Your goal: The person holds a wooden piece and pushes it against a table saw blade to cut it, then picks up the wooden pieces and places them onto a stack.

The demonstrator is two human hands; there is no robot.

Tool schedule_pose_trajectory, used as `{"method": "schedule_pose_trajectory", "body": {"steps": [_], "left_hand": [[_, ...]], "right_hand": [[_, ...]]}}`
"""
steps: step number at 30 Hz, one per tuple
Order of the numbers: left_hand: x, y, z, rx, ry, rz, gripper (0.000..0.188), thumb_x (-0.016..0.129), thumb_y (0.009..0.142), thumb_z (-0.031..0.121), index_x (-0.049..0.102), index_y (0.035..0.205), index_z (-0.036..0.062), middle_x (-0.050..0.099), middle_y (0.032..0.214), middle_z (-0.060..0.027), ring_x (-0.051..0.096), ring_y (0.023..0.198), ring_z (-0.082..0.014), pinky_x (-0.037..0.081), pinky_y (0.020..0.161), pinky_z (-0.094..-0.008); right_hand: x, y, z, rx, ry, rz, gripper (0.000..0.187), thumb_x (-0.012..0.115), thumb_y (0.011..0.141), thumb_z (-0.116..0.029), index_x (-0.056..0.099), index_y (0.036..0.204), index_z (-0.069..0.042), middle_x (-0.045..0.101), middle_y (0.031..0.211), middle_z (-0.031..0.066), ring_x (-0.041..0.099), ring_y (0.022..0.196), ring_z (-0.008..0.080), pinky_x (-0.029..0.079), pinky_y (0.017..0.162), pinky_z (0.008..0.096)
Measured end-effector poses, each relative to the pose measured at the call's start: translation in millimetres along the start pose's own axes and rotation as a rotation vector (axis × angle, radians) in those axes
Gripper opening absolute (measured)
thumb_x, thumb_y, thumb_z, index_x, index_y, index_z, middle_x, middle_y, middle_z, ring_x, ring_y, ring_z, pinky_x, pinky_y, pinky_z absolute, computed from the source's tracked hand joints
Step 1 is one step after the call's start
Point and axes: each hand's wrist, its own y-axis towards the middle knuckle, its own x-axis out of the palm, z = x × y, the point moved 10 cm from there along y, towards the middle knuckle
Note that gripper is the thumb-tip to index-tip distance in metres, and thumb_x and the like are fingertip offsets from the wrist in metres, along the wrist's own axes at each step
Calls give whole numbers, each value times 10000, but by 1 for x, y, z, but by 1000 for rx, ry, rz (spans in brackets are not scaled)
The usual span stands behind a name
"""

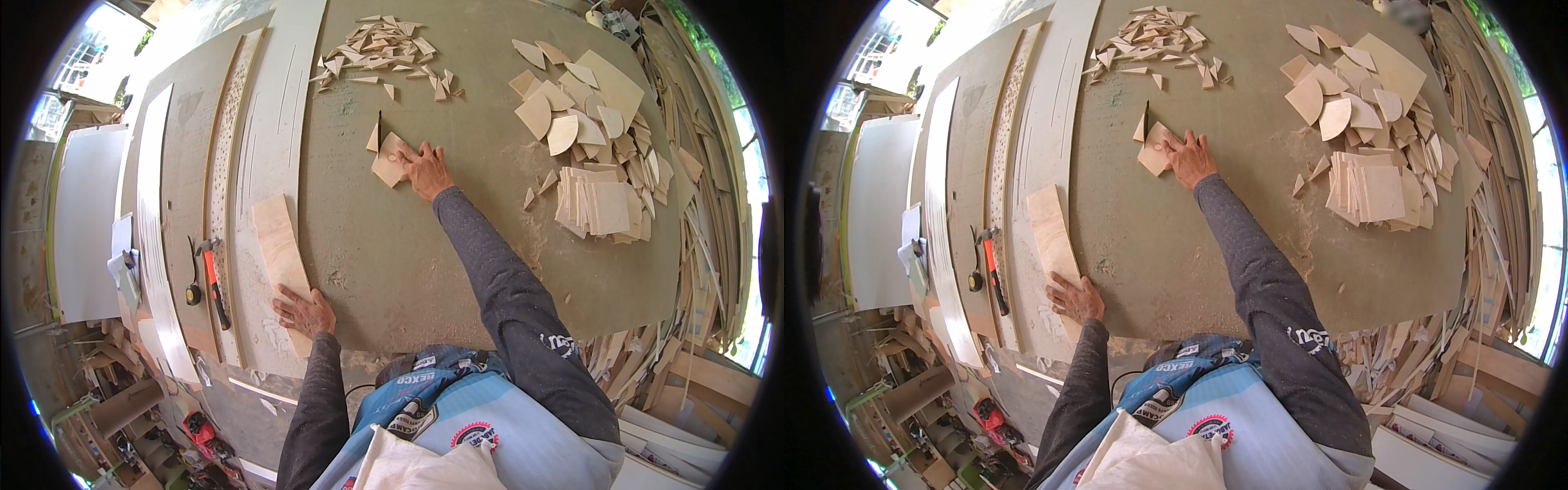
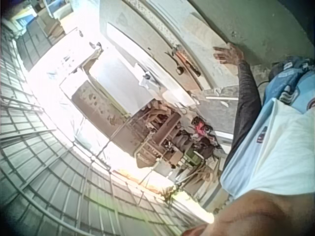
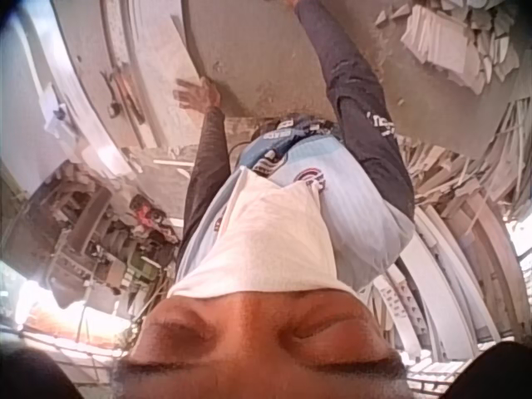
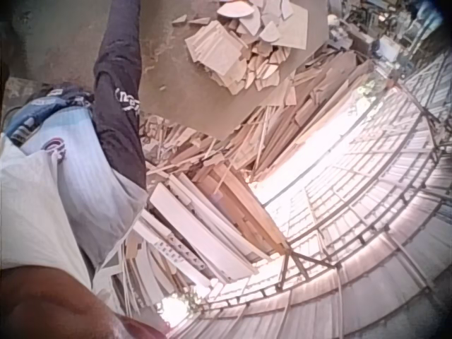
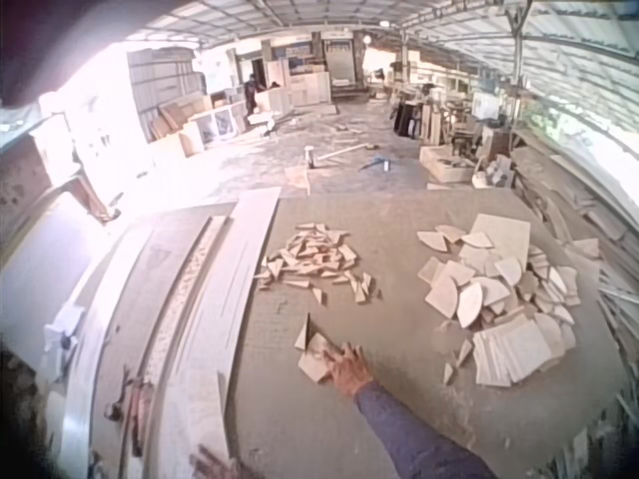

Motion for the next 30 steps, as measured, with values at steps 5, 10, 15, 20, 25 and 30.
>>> {"method": "schedule_pose_trajectory", "body": {"steps": [5, 10, 15, 20, 25, 30], "left_hand": [[0, 0, 0, 2, 7, 5, 942, 604, 961, 452, 67, 1663, 126, 142, 1646, -314, 106, 1562, -433, 126, 1222, -635], [0, 1, 0, -6, 22, -3, 940, 602, 963, 455, 72, 1661, 115, 145, 1647, -310, 117, 1560, -431, 127, 1224, -630], [0, 0, 1, 3, 27, 1, 944, 605, 961, 455, 70, 1660, 111, 146, 1645, -312, 130, 1554, -435, 127, 1225, -623], [-1, 0, 1, 0, 22, 1, 948, 609, 958, 452, 71, 1660, 112, 146, 1643, -313, 124, 1553, -437, 125, 1226, -620], [-4, 0, 3, -7, 3, -3, 944, 615, 956, 446, 80, 1660, 115, 147, 1643, -310, 116, 1556, -430, 122, 1226, -623], [-1, 0, 0, -2, -3, 5, 932, 622, 956, 431, 98, 1658, 111, 150, 1643, -310, 108, 1561, -429, 119, 1226, -625]], "right_hand": [[-2, 1, 0, 21, -30, -13, 416, 609, 989, -253, 652, 1397, -185, 504, 1557, -97, 515, 1116, 231, 410, 924, 404], [-8, 3, 0, 41, 25, -21, 407, 612, 989, -244, 657, 1387, -175, 512, 1552, -90, 517, 1119, 238, 411, 933, 406], [-7, 6, 3, 47, 13, 19, 387, 619, 981, -242, 671, 1357, -168, 529, 1536, -85, 527, 1139, 246, 419, 944, 423], [-9, 10, 4, 60, 40, -8, 376, 589, 995, -225, 671, 1358, -170, 528, 1538, -89, 520, 1163, 245, 421, 951, 432], [-5, 15, 9, 43, 23, 37, 409, 623, 978, -214, 653, 1382, -155, 532, 1532, -79, 509, 1106, 253, 406, 919, 437], [-6, 20, 11, 49, 20, 24, 453, 687, 942, -253, 651, 1386, -175, 527, 1530, -86, 507, 1129, 255, 399, 928, 445]]}}
